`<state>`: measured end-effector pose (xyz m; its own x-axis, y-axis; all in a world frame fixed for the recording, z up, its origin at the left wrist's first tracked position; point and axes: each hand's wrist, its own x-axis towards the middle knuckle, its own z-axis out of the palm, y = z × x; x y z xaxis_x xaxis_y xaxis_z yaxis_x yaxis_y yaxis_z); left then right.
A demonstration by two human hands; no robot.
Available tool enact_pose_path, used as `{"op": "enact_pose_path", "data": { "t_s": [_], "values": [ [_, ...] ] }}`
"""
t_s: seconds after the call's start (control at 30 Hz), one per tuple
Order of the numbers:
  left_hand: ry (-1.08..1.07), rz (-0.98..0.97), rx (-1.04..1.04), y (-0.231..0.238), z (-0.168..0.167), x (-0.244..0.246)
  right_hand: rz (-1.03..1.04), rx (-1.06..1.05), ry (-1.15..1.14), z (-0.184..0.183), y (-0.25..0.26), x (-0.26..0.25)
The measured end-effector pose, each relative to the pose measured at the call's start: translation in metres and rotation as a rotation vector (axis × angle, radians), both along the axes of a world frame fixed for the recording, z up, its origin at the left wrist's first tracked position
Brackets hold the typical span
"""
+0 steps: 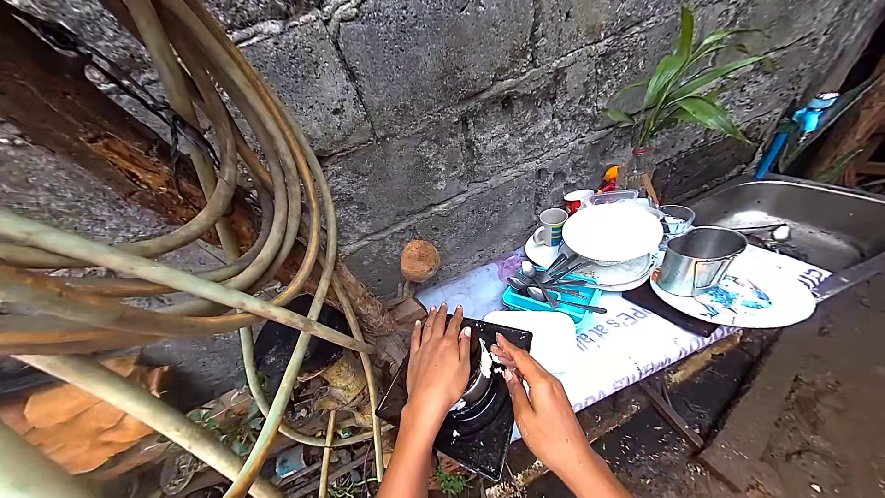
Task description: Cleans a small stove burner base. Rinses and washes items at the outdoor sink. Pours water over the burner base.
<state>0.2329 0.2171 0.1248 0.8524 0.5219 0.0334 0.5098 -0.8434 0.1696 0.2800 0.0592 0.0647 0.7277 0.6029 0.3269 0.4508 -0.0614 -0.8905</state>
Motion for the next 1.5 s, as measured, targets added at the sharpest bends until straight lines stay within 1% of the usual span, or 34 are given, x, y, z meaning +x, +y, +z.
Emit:
{"op": "enact_pose_path", "data": {
  "t_s": [0.1,0.17,0.3,0.33,0.4,0.47,0.53,0.67,0.77,0.83,0.97,1.03,1.1,1.2,1.27,1.4,1.5],
  "values": [
    [-0.007,-0.005,-0.005,0.000,0.000,0.000,0.175,-0.161,0.035,0.005,-0.003,-0.020],
    [-0.006,-0.006,-0.006,0.000,0.000,0.001,0.179,-0.206,0.002,0.007,-0.001,-0.029],
    [0.002,-0.002,0.008,0.000,-0.001,0.000,0.115,-0.107,0.083,0.006,-0.003,-0.026],
    [0.002,-0.003,0.010,0.000,-0.001,0.000,0.127,-0.096,0.096,0.006,-0.003,-0.026],
    [0.008,-0.002,0.012,-0.001,-0.001,0.000,0.216,-0.136,0.130,0.009,-0.003,-0.027],
    [0.004,-0.005,0.010,-0.001,-0.001,0.000,0.214,-0.123,0.162,0.010,-0.003,-0.029],
    [-0.010,-0.006,0.017,0.000,-0.002,-0.001,0.150,-0.066,0.150,0.008,0.000,-0.031],
    [-0.005,-0.009,0.017,-0.002,-0.002,-0.002,0.205,-0.125,0.131,0.010,0.002,-0.031],
    [-0.007,-0.008,0.024,-0.003,-0.001,-0.002,0.163,-0.073,0.168,0.011,0.004,-0.028],
    [-0.008,-0.008,0.029,-0.003,-0.002,-0.003,0.223,-0.105,0.172,0.014,0.004,-0.024],
    [-0.018,-0.014,0.034,-0.003,-0.003,-0.002,0.156,-0.075,0.194,0.013,0.007,-0.017],
    [-0.025,-0.011,0.037,-0.003,-0.004,-0.003,0.212,-0.115,0.188,0.014,0.009,-0.013],
    [-0.009,-0.007,0.033,-0.003,-0.003,-0.003,0.219,-0.116,0.194,0.015,0.010,-0.011],
    [-0.017,-0.009,0.035,-0.004,-0.003,-0.002,0.175,-0.069,0.214,0.014,0.011,-0.006],
    [-0.021,-0.009,0.042,-0.003,-0.004,-0.003,0.233,-0.072,0.216,0.013,0.014,-0.004],
    [-0.027,-0.016,0.043,-0.003,-0.004,-0.003,0.201,0.007,0.243,0.009,0.015,-0.001],
    [-0.025,-0.012,0.050,-0.003,-0.005,-0.003,0.270,0.009,0.247,0.010,0.016,0.000]
  ]
}}
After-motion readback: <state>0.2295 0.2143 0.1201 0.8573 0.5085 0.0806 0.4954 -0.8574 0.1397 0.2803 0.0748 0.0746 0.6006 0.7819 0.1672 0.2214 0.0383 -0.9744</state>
